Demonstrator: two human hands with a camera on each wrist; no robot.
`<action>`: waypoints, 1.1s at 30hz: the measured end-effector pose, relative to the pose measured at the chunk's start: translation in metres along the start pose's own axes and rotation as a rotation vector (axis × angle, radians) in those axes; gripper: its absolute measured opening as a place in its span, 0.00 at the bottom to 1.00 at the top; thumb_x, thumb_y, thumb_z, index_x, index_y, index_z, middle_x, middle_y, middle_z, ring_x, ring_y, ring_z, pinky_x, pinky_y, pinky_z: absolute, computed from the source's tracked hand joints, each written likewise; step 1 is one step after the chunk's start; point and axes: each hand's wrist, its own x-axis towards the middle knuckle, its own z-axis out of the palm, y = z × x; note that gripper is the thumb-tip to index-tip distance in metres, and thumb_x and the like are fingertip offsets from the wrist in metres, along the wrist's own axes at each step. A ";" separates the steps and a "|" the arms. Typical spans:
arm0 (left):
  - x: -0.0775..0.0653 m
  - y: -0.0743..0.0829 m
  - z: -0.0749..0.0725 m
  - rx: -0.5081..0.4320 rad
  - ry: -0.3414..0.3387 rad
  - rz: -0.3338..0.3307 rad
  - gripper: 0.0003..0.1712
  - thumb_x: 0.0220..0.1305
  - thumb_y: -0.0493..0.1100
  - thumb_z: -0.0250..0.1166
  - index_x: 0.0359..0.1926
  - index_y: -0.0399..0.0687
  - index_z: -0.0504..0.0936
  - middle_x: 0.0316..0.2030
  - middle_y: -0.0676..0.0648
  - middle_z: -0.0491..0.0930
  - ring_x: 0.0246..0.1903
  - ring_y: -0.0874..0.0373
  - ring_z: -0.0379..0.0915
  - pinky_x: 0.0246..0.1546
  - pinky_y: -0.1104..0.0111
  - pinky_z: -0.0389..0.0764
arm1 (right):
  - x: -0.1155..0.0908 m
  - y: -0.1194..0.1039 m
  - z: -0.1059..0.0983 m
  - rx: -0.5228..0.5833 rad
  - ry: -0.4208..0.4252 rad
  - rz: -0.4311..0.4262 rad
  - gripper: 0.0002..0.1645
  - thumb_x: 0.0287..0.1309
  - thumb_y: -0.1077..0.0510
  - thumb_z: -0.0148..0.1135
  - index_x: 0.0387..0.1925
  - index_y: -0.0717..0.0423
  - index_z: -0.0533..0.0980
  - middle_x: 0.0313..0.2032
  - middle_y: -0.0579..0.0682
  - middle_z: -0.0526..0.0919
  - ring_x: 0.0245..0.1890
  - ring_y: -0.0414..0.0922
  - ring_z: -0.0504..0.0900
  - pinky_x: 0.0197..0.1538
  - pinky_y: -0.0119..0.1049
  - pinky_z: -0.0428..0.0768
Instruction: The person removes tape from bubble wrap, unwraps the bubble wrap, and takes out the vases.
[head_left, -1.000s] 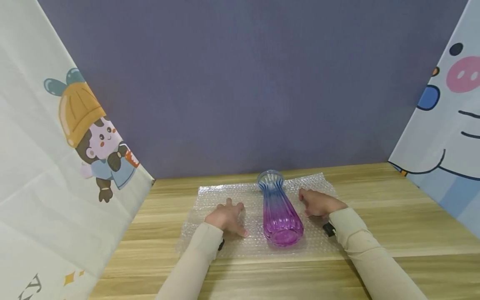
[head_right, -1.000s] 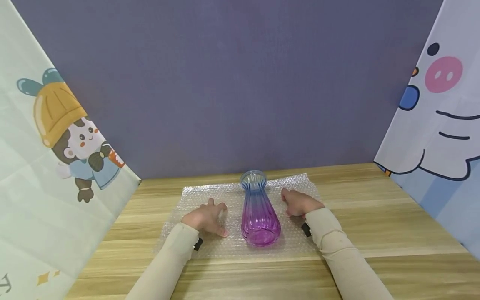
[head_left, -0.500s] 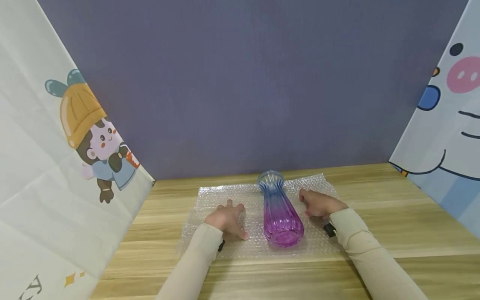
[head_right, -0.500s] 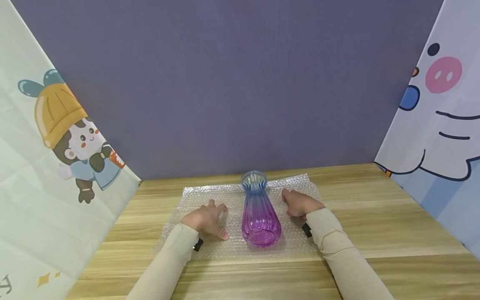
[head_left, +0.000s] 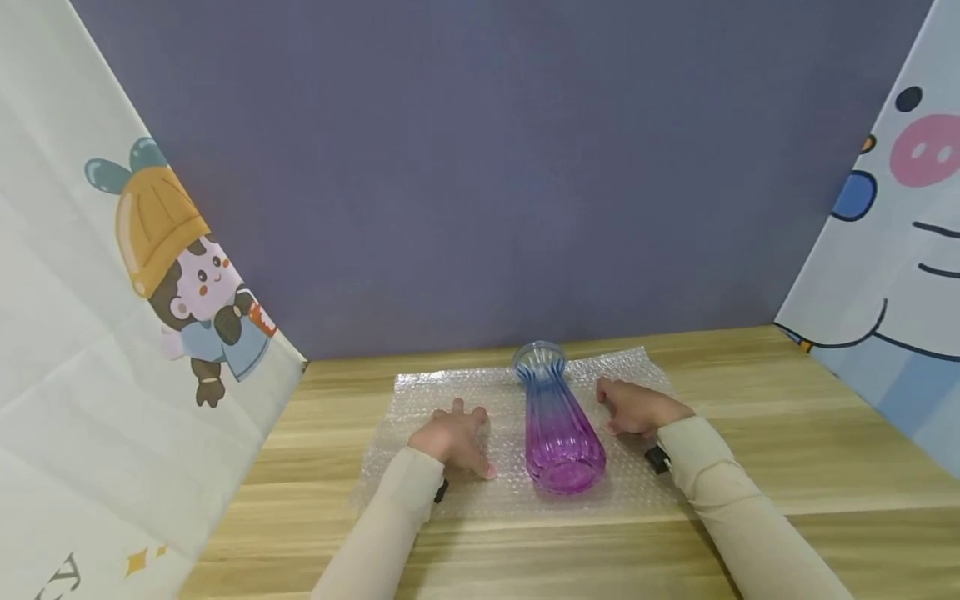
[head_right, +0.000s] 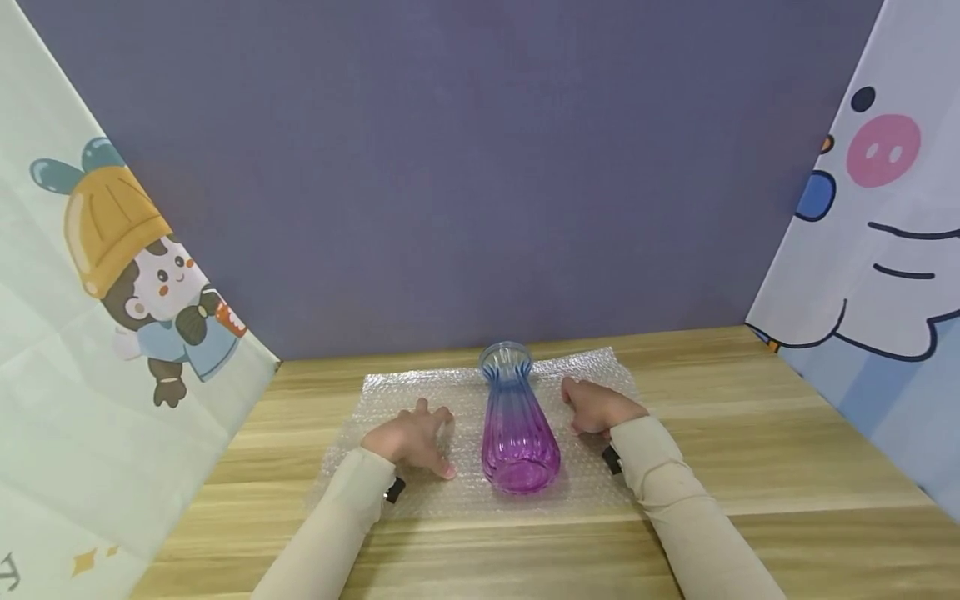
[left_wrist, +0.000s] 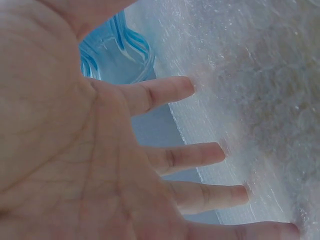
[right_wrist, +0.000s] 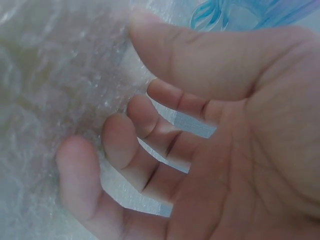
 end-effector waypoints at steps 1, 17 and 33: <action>0.000 0.000 0.000 0.003 0.000 0.002 0.62 0.44 0.61 0.81 0.78 0.55 0.62 0.79 0.32 0.49 0.72 0.22 0.54 0.67 0.29 0.65 | 0.000 0.000 0.000 -0.001 0.001 -0.001 0.25 0.56 0.70 0.67 0.52 0.61 0.68 0.31 0.52 0.70 0.17 0.42 0.69 0.16 0.29 0.71; -0.002 0.002 -0.001 0.085 -0.011 0.014 0.54 0.52 0.63 0.76 0.76 0.55 0.64 0.77 0.32 0.55 0.72 0.23 0.56 0.65 0.30 0.68 | -0.001 0.000 -0.005 0.041 -0.037 0.018 0.26 0.57 0.65 0.68 0.54 0.62 0.67 0.35 0.54 0.72 0.19 0.42 0.71 0.17 0.31 0.74; 0.000 -0.001 -0.001 0.058 -0.018 0.028 0.55 0.52 0.64 0.76 0.76 0.54 0.63 0.78 0.31 0.53 0.72 0.22 0.55 0.71 0.33 0.63 | 0.009 -0.009 -0.010 -0.039 0.225 -0.073 0.14 0.73 0.61 0.48 0.37 0.64 0.79 0.27 0.53 0.80 0.24 0.44 0.77 0.31 0.39 0.78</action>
